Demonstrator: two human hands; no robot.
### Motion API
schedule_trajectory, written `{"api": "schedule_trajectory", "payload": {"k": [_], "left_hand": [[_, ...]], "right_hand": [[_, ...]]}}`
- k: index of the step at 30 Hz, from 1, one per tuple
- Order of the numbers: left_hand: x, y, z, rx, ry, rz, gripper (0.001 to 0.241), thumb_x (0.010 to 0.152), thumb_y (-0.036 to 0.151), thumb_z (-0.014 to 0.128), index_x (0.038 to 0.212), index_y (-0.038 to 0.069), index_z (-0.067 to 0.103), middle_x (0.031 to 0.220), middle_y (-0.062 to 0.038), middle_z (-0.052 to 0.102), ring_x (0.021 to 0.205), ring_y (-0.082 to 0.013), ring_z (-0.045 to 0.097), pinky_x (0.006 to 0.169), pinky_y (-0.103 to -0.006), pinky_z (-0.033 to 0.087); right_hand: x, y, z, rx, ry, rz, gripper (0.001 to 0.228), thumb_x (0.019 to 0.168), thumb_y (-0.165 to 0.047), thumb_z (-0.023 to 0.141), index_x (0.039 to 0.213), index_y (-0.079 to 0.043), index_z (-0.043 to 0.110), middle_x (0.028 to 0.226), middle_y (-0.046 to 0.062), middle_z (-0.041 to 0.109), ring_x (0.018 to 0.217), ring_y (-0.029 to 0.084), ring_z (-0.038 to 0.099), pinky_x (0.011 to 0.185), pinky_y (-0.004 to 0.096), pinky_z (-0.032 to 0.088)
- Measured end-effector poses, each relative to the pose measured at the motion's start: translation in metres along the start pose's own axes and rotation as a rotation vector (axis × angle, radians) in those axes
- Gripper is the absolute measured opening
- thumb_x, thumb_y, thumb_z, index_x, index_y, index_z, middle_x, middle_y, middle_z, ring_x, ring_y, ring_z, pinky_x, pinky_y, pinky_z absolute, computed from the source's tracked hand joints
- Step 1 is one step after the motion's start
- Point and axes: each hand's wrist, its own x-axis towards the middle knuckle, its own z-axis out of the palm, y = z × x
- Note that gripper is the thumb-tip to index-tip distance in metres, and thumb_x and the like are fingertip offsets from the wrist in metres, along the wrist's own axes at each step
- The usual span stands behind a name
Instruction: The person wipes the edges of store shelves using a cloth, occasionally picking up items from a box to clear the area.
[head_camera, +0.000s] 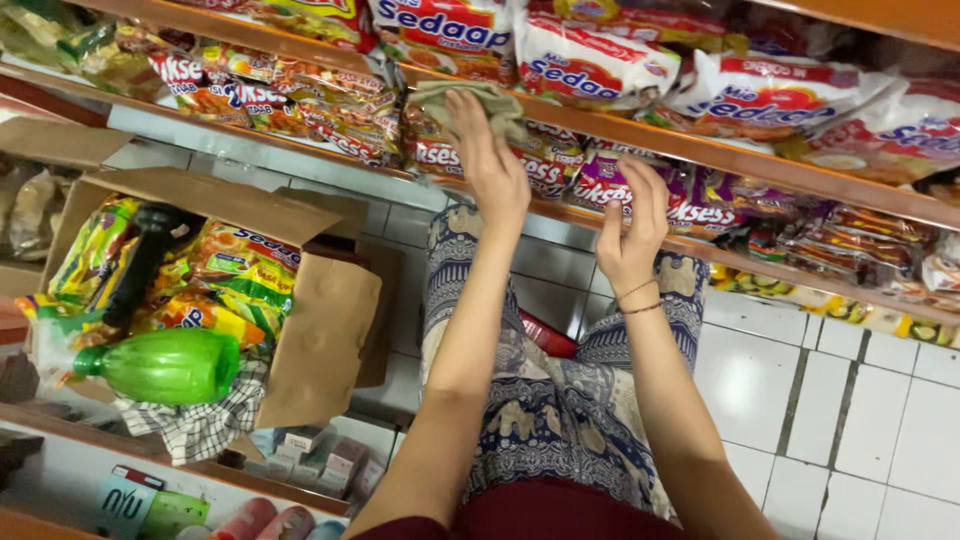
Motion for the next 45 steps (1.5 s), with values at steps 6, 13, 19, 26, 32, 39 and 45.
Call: {"api": "schedule_trajectory", "payload": {"k": [6,13,19,26,32,39,45], "left_hand": [[-0.013,0.018,0.001,-0.249,-0.012,-0.175,0.06,0.109,0.006,0.047,0.165,0.004,0.026,0.172,-0.021,0.027,0.163,-0.0366,0.024,0.138,-0.0485,0.011],[0.019,0.02,-0.002,-0.358,0.084,-0.203,0.061,0.109,0.006,0.044,0.165,0.004,0.021,0.174,-0.022,0.016,0.165,-0.036,0.015,0.136,-0.0445,0.014],[0.055,0.002,-0.061,-0.523,0.032,-0.329,0.057,0.109,0.007,0.042,0.164,0.001,0.029,0.166,-0.021,0.039,0.153,-0.0284,0.04,0.127,-0.0393,0.03],[0.036,-0.035,-0.142,-1.269,0.008,-0.691,0.043,0.111,0.005,0.048,0.153,-0.003,0.046,0.151,-0.014,0.055,0.137,-0.0224,0.052,0.12,-0.0365,0.038],[0.022,-0.046,-0.259,-1.045,0.051,-0.619,0.05,0.099,0.006,0.052,0.149,-0.002,0.05,0.147,-0.011,0.057,0.135,-0.0171,0.055,0.12,-0.0318,0.038],[0.013,-0.06,-0.385,-0.036,0.133,-0.636,0.047,0.087,0.013,0.076,0.13,0.002,0.061,0.119,-0.015,0.072,0.112,-0.0266,0.069,0.1,-0.0372,0.055],[-0.02,-0.051,-0.437,0.42,0.389,-0.324,0.047,0.094,0.005,0.07,0.139,0.004,0.057,0.134,-0.02,0.059,0.127,-0.0388,0.06,0.11,-0.044,0.05]], "right_hand": [[0.009,-0.011,0.029,-0.007,-0.057,-0.036,0.035,0.098,0.0,0.055,0.133,0.003,0.06,0.138,0.021,0.061,0.131,0.039,0.059,0.117,0.046,0.045],[0.013,-0.017,0.051,-0.014,-0.085,-0.037,0.032,0.1,-0.003,0.055,0.132,0.003,0.062,0.138,0.02,0.061,0.131,0.038,0.059,0.116,0.046,0.045],[0.012,-0.032,0.07,0.062,-0.125,-0.008,0.034,0.1,-0.004,0.054,0.133,0.002,0.061,0.138,0.02,0.062,0.133,0.036,0.059,0.118,0.045,0.044],[0.018,-0.083,0.147,1.156,-0.342,0.52,0.053,0.107,-0.024,0.05,0.156,-0.006,0.042,0.156,0.003,0.053,0.15,0.018,0.045,0.127,0.036,0.035],[0.0,-0.147,0.213,1.328,-0.663,0.891,0.039,0.106,-0.018,0.057,0.139,0.003,0.056,0.132,0.012,0.067,0.119,0.021,0.067,0.104,0.036,0.054],[-0.032,-0.225,0.278,1.059,-0.881,0.453,0.032,0.099,-0.006,0.071,0.128,0.002,0.064,0.121,0.005,0.072,0.108,0.011,0.067,0.097,0.028,0.055],[-0.046,-0.256,0.336,0.86,-1.009,0.132,0.032,0.096,-0.012,0.08,0.122,0.003,0.068,0.113,0.006,0.075,0.105,0.013,0.068,0.096,0.03,0.055]]}}
